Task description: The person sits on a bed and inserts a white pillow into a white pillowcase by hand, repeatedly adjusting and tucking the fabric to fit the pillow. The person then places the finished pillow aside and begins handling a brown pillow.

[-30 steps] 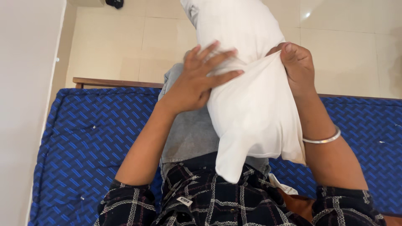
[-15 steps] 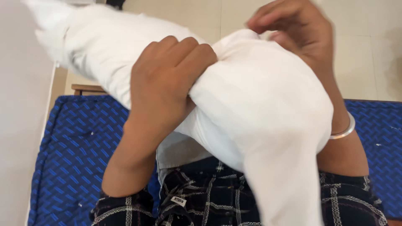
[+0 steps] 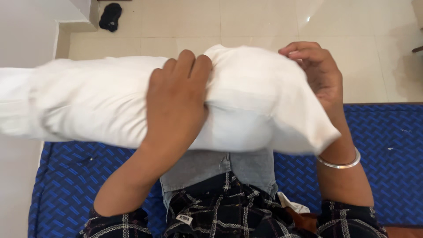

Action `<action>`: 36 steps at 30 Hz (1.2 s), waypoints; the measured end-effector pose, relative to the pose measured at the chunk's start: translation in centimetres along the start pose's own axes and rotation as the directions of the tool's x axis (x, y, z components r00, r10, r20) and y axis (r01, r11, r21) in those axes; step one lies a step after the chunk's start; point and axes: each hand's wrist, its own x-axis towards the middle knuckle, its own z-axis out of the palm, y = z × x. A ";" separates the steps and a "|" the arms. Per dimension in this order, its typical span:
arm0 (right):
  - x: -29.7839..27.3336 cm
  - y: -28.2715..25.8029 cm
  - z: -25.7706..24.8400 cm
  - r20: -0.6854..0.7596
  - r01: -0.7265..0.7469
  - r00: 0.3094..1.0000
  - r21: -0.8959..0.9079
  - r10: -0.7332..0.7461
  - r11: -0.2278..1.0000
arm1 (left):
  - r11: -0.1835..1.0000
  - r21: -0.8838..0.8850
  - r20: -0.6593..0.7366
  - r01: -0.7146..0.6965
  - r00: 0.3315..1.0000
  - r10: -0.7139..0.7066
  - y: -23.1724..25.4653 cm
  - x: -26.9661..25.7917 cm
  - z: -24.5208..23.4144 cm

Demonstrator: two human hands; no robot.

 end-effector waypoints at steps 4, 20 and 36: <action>-0.4 2.3 -1.8 0.063 0.109 0.993 -0.100 -0.103 0.989 | 0.988 -0.137 -0.113 -0.074 0.992 0.059 -1.2 -0.5 4.8; 0.4 3.7 -3.2 0.288 0.033 0.958 -0.090 -0.005 0.995 | 0.806 -0.590 -0.094 0.047 0.988 -0.126 -5.4 0.7 5.4; -0.5 4.9 -4.1 0.117 -0.205 0.975 0.169 0.187 0.964 | 0.860 -0.500 -0.016 0.103 0.992 -0.128 -4.9 -0.7 3.0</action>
